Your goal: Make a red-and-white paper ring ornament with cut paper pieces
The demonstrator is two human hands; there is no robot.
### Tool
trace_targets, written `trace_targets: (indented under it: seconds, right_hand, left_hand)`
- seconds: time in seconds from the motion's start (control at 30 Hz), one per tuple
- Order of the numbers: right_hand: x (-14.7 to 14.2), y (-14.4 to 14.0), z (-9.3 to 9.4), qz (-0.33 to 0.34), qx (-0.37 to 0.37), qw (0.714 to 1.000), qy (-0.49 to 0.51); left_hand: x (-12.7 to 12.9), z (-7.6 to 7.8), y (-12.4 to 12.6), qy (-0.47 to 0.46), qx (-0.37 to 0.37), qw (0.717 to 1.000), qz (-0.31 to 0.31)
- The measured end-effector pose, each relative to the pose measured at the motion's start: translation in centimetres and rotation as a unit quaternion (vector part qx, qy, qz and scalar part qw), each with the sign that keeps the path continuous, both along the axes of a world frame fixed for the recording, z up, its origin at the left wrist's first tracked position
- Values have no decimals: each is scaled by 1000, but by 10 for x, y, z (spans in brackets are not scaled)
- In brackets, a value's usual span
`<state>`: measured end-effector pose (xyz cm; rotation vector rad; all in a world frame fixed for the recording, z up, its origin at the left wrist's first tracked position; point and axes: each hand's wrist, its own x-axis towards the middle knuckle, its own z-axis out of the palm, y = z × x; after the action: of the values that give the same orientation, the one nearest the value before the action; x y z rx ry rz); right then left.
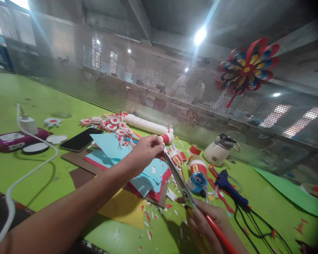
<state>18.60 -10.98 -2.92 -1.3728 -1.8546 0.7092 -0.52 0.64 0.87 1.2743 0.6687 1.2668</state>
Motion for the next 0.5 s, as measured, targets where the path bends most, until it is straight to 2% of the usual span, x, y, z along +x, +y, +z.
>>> trace_targets:
  seconds: [0.1,0.17,0.27,0.33,0.43,0.5]
  right_hand:
    - [4,-5,-8,-64,6,998,13]
    - [6,-7,-14,-92,-25,995,44]
    - [5,-7,-14,-45,-81,992,82]
    - [1,-6,-9,-26,-59,995,74]
    - [-5,-8,3,-38,-4,999,35]
    - [-8,-9,8,-36,5,999,18]
  left_hand:
    - [0,-1,1,1,4,1000,-6]
    - [0,-1,2,2,4,1000,-7]
    - [0,-1,1,3,-4,1000,-5]
    - [0,-1,0,4,-8,1000,-3]
    - [0,0,-1,6,-6,1000,3]
    - [0,0,-1,7,-6,1000,3]
